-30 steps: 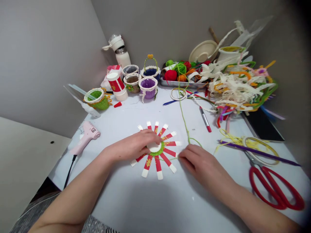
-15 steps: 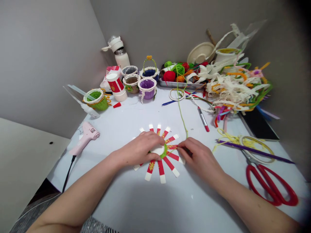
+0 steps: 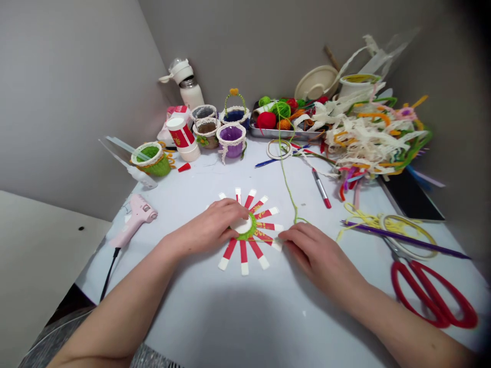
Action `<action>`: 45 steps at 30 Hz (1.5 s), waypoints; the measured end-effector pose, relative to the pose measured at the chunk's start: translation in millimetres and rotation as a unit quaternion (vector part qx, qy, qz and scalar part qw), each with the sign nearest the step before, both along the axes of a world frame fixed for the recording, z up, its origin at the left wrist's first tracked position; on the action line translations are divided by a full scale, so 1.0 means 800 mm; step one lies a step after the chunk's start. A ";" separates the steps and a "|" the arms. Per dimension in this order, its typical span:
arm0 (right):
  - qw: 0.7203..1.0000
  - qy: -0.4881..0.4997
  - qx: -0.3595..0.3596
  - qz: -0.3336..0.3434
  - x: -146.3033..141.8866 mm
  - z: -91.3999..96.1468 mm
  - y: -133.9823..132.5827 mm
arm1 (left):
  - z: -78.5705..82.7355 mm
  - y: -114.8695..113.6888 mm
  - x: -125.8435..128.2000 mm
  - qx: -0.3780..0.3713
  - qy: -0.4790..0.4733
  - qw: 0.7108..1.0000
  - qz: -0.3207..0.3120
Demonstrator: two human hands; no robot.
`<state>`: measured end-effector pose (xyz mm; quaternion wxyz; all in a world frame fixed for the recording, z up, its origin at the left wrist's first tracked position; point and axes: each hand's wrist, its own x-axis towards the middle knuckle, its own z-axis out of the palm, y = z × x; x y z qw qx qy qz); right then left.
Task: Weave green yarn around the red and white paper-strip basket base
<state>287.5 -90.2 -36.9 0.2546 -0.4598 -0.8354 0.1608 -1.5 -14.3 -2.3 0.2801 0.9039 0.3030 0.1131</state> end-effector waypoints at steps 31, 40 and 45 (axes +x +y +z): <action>0.998 -0.051 0.015 -0.024 -0.009 -0.006 -0.014 | 0.001 0.000 0.000 -0.083 -0.035 0.993 -0.070; 0.995 -0.001 -0.027 -0.097 -0.012 -0.015 0.016 | 0.008 -0.011 0.016 -0.073 -0.063 0.992 -0.085; 0.995 0.008 -0.036 -0.090 -0.010 -0.014 0.015 | -0.002 -0.013 0.023 -0.036 -0.043 0.998 -0.037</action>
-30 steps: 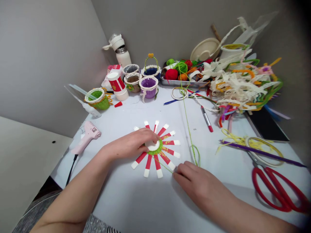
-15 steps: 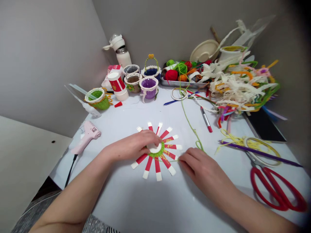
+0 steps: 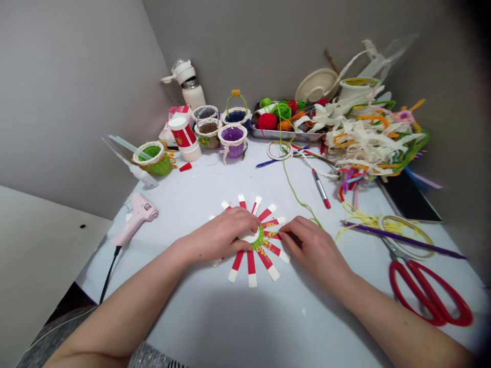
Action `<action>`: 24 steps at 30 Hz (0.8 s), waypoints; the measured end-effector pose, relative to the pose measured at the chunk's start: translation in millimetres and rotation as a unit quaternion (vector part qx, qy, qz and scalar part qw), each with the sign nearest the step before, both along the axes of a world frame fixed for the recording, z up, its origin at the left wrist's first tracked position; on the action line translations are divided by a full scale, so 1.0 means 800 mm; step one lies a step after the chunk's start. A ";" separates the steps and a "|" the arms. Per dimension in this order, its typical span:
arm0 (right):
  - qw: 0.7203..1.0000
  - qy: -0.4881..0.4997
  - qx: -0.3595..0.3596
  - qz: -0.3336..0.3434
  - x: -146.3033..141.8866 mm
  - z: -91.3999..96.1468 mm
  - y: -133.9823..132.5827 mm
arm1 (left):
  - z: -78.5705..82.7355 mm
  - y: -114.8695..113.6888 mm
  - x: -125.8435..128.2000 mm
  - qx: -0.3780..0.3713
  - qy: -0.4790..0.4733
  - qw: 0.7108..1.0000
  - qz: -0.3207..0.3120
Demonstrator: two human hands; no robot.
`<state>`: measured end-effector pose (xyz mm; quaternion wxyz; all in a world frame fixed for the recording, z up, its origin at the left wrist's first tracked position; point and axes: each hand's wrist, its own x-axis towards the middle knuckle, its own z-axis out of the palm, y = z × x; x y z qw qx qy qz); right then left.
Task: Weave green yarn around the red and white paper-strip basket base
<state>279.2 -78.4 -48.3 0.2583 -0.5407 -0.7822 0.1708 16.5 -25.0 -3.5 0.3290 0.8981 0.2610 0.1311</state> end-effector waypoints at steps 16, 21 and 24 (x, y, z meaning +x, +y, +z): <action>0.990 -0.014 0.042 0.132 0.006 0.027 -0.032 | 0.004 0.017 -0.024 -0.003 0.036 0.999 -0.011; 0.980 -0.057 0.053 0.183 0.000 0.025 -0.057 | 0.005 0.018 -0.024 -0.014 0.036 0.999 -0.006; 0.976 -0.068 0.053 0.202 -0.005 0.019 -0.065 | 0.007 0.018 -0.024 -0.016 0.034 0.999 -0.003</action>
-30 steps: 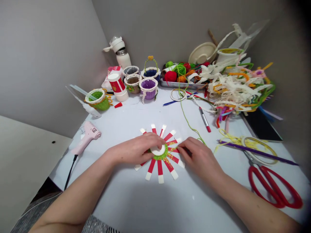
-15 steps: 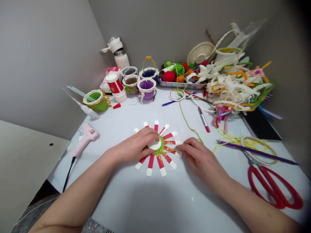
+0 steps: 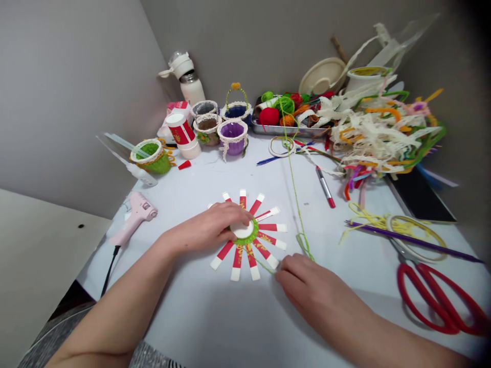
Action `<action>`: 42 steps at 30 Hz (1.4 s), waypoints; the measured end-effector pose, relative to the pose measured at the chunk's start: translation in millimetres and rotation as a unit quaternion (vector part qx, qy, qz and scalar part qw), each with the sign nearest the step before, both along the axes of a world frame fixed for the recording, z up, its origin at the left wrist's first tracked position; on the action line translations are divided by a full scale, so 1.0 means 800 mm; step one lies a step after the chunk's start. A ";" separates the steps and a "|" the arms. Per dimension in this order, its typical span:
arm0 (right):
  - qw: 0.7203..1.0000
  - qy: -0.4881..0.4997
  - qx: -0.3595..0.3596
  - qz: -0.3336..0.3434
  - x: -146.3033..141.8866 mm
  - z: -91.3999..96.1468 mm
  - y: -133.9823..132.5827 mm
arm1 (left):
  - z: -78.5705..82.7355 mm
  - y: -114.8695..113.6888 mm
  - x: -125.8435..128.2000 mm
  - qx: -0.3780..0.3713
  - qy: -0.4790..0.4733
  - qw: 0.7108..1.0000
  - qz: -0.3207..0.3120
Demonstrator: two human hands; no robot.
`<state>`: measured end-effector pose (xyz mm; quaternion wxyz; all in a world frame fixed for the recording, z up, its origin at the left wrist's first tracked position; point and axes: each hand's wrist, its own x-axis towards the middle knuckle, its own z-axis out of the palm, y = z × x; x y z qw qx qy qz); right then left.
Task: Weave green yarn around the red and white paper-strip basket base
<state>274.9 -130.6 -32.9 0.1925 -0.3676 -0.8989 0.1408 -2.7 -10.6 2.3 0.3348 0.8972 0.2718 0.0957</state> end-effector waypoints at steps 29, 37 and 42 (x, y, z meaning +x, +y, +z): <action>0.974 0.068 -0.086 -0.199 0.006 -0.017 0.060 | -0.004 -0.018 0.022 -0.002 -0.041 0.999 -0.012; 0.978 0.090 -0.061 -0.178 0.011 -0.014 0.061 | -0.011 -0.020 0.022 0.034 -0.035 0.998 0.050; 0.984 0.102 -0.016 -0.146 0.014 -0.009 0.057 | -0.007 -0.011 0.012 0.047 -0.033 0.998 0.030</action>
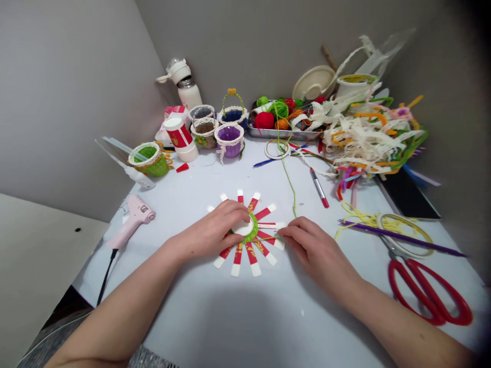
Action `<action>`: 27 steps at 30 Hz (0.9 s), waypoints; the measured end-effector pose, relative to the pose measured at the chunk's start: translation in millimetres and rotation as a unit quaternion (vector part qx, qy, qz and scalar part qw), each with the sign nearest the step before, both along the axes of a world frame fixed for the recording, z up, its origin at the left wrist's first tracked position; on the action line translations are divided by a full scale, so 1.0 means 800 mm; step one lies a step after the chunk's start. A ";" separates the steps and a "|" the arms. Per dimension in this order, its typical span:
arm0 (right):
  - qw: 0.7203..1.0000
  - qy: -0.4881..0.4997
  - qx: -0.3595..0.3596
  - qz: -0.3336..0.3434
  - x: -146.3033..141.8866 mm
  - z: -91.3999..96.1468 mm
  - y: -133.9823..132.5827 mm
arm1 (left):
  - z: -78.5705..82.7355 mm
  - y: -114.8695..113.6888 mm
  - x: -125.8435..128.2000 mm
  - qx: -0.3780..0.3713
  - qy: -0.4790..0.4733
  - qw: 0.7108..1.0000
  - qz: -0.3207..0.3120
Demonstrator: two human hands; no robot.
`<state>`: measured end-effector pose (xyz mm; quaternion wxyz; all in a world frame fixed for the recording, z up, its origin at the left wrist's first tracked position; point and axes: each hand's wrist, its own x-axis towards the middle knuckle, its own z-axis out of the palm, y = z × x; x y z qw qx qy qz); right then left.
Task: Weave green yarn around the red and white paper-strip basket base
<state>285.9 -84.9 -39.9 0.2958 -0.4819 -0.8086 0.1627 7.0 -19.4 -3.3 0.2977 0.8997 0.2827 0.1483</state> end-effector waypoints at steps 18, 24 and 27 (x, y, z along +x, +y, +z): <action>0.983 -0.120 -0.019 0.135 -0.023 0.005 -0.055 | 0.006 0.007 -0.012 -0.027 0.015 0.999 -0.035; 0.977 -0.164 0.054 0.126 -0.014 0.012 -0.049 | 0.007 0.007 -0.011 -0.032 0.006 0.999 -0.043; 0.982 -0.156 0.037 0.099 -0.009 0.011 -0.043 | 0.007 0.007 -0.011 -0.033 0.006 0.998 -0.044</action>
